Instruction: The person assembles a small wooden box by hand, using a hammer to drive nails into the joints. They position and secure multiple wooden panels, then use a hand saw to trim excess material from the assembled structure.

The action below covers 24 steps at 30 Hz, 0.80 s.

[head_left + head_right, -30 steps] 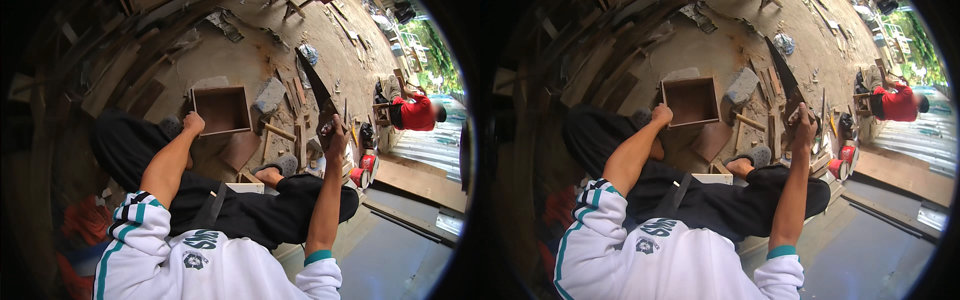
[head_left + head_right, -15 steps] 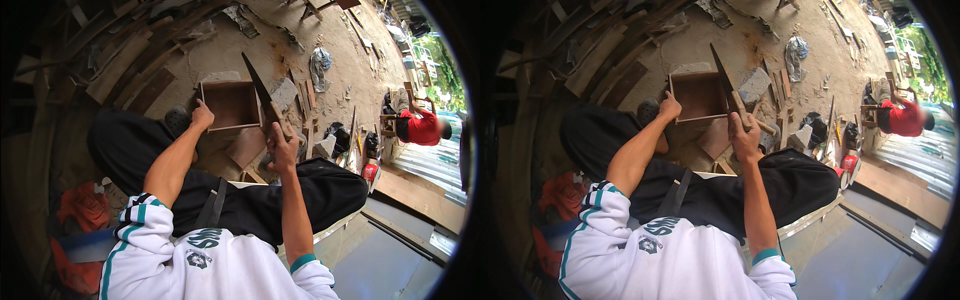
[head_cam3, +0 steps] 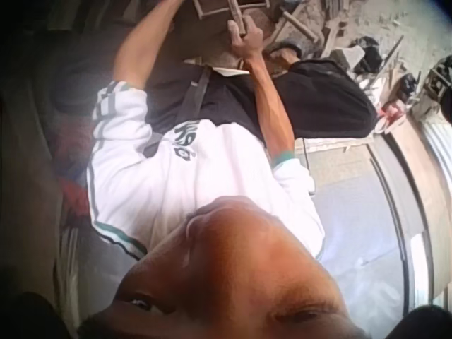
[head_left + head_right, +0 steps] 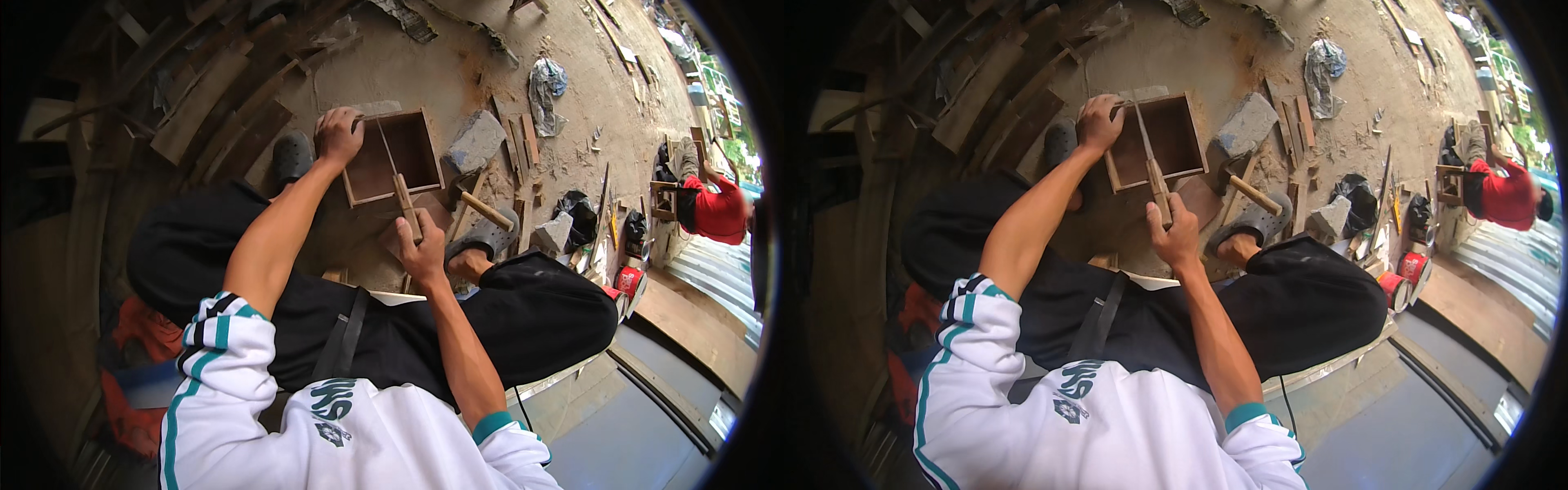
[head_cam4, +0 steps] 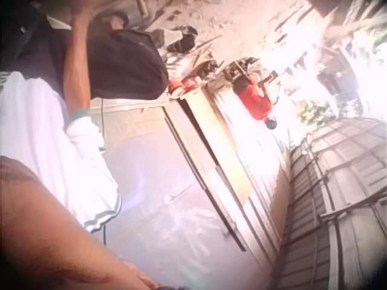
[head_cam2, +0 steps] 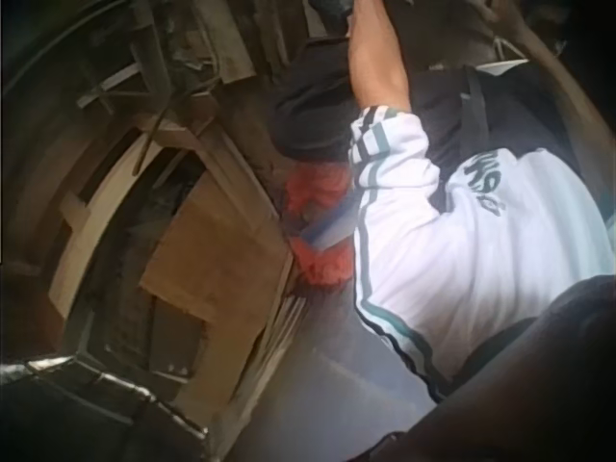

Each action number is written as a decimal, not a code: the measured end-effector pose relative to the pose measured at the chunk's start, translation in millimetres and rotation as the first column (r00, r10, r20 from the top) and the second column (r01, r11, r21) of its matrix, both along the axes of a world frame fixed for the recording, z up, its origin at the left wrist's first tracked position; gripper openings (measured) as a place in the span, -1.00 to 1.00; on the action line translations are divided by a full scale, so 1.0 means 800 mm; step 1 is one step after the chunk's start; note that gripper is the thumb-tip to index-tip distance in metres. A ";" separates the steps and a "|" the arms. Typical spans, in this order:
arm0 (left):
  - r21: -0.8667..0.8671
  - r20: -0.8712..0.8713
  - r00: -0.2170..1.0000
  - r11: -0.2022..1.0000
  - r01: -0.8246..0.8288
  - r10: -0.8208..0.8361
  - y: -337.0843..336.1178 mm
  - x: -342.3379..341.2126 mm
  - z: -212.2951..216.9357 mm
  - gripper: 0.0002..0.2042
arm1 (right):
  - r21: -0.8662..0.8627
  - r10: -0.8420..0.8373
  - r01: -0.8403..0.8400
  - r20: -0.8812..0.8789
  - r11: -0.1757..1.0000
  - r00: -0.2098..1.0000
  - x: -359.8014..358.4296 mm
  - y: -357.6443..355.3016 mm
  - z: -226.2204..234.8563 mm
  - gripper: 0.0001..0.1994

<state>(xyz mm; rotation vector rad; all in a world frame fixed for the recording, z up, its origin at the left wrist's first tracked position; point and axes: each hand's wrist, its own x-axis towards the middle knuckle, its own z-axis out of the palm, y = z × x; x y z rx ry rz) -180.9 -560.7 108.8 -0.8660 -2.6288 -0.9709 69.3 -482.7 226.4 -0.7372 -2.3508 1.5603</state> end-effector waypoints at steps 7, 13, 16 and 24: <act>-0.036 -0.010 0.995 0.994 0.102 -0.103 0.018 -0.016 -0.038 -0.85 | 0.094 0.023 -0.021 -0.015 0.995 1.000 -0.004 -0.011 -0.016 -0.82; 0.074 0.032 0.993 0.991 0.112 -0.115 0.018 -0.020 -0.045 -0.83 | 0.090 0.040 -0.040 -0.004 0.995 0.999 0.000 -0.004 -0.014 -0.84; 0.081 0.036 0.994 0.992 0.098 -0.102 0.019 -0.019 -0.050 -0.81 | 0.116 0.055 -0.052 -0.025 0.992 0.998 0.006 -0.003 -0.025 -0.84; 0.070 0.066 0.994 0.995 0.078 -0.083 0.020 -0.024 -0.055 -0.80 | 0.059 0.042 -0.042 -0.004 0.997 0.999 0.016 -0.007 -0.015 -0.84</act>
